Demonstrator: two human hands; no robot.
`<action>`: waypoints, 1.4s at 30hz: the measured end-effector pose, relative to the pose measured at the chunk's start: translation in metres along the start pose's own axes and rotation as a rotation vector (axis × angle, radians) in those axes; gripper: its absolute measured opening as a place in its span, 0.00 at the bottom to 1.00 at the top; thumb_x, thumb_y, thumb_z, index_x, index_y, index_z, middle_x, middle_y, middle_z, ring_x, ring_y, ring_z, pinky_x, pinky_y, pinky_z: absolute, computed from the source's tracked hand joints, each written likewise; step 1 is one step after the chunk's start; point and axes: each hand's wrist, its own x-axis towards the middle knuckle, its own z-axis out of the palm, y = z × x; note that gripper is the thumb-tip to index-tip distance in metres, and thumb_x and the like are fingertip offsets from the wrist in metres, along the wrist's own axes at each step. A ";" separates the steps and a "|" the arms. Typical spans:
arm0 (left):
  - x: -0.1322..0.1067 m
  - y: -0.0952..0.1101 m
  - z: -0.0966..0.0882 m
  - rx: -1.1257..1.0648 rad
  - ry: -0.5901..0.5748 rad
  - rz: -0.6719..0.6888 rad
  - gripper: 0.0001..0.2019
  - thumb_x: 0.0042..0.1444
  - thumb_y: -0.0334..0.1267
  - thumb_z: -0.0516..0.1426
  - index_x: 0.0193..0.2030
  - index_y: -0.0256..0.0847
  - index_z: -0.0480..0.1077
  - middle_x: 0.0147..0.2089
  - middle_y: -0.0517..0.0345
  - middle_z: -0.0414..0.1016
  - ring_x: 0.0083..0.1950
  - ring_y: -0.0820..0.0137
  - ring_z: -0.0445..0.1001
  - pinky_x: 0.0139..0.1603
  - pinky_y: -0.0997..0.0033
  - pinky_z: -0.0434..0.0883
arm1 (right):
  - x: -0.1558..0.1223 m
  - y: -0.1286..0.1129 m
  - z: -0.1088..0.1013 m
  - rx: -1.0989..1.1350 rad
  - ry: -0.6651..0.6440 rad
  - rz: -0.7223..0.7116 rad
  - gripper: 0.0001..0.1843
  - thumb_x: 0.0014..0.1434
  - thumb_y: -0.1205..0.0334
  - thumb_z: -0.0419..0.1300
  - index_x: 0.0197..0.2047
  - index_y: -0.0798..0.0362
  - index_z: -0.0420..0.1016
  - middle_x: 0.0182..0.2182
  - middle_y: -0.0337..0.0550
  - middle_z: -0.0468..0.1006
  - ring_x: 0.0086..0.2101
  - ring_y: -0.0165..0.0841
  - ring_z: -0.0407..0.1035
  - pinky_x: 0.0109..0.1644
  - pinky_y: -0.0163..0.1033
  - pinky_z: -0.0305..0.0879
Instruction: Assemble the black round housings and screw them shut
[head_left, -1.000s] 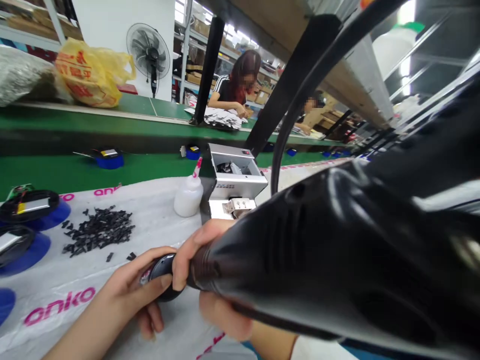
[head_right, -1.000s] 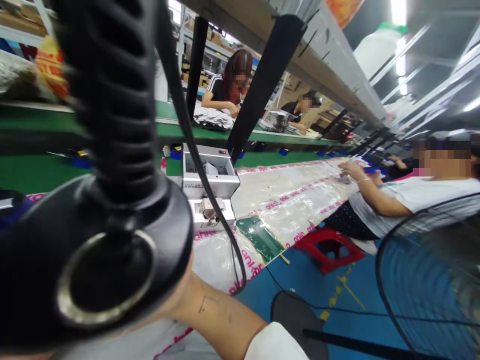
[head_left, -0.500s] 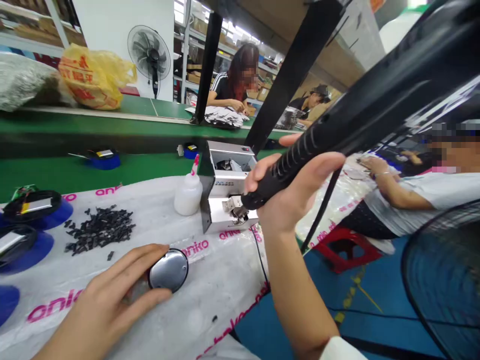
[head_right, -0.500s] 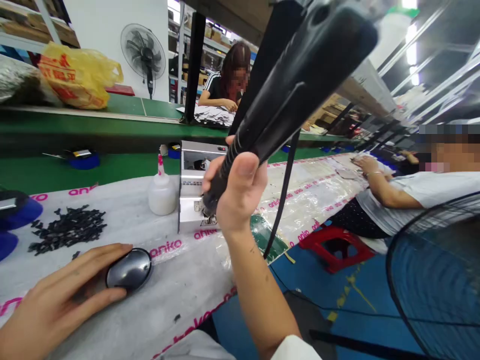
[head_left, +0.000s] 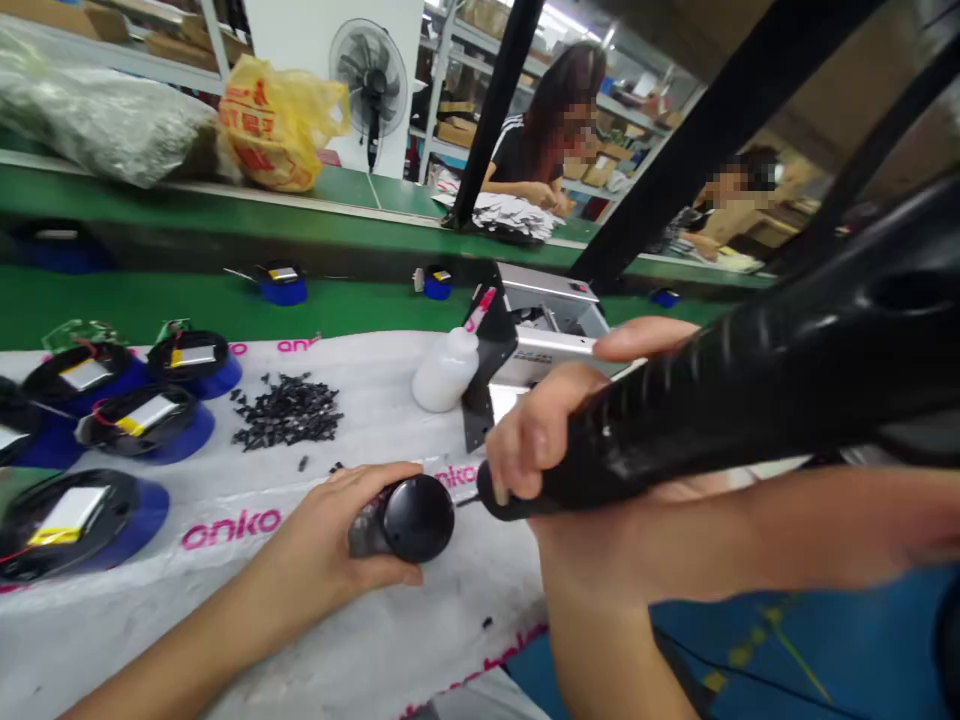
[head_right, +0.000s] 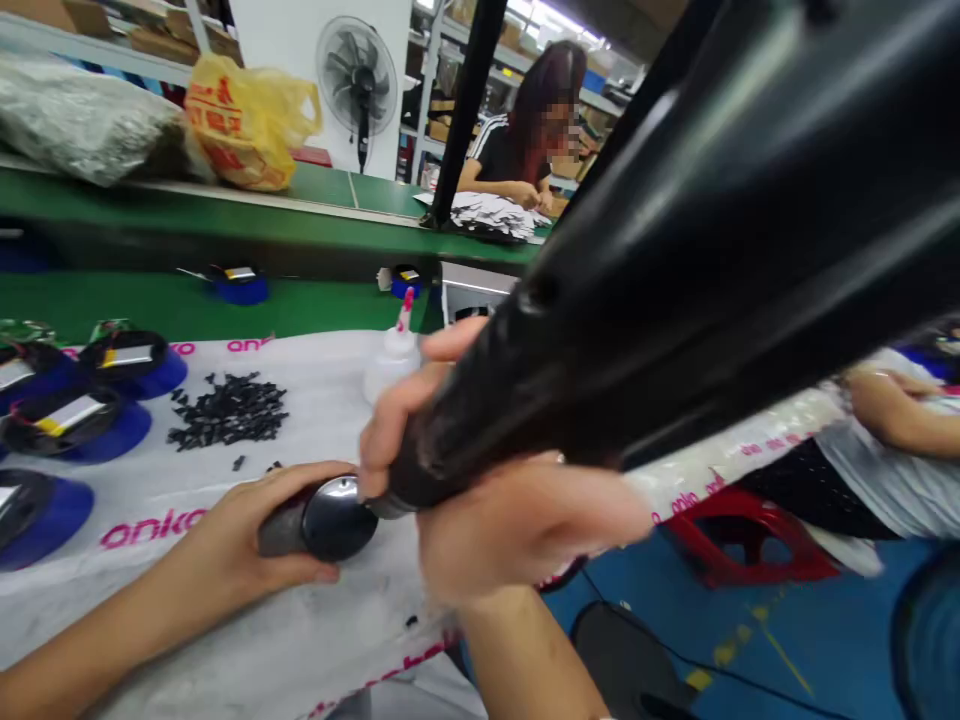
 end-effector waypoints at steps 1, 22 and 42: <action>0.001 0.002 -0.001 -0.030 -0.001 -0.003 0.33 0.44 0.41 0.72 0.58 0.51 0.71 0.58 0.59 0.77 0.59 0.55 0.74 0.62 0.54 0.69 | -0.001 0.000 0.011 -0.017 -0.005 -0.005 0.32 0.58 0.26 0.55 0.32 0.49 0.68 0.14 0.34 0.69 0.12 0.32 0.62 0.13 0.35 0.61; 0.001 0.006 -0.001 -0.266 -0.046 -0.051 0.31 0.45 0.38 0.72 0.57 0.51 0.74 0.49 0.62 0.80 0.47 0.61 0.78 0.53 0.62 0.72 | -0.017 0.051 0.016 0.103 -0.188 -0.010 0.26 0.55 0.32 0.65 0.37 0.47 0.75 0.18 0.35 0.73 0.13 0.34 0.61 0.14 0.38 0.59; -0.006 -0.010 0.005 -0.086 -0.049 -0.075 0.37 0.54 0.46 0.66 0.69 0.62 0.56 0.69 0.59 0.65 0.69 0.52 0.64 0.69 0.47 0.62 | 0.051 0.028 -0.072 -0.188 0.232 -0.314 0.21 0.66 0.37 0.57 0.41 0.48 0.68 0.20 0.34 0.69 0.17 0.32 0.63 0.18 0.34 0.58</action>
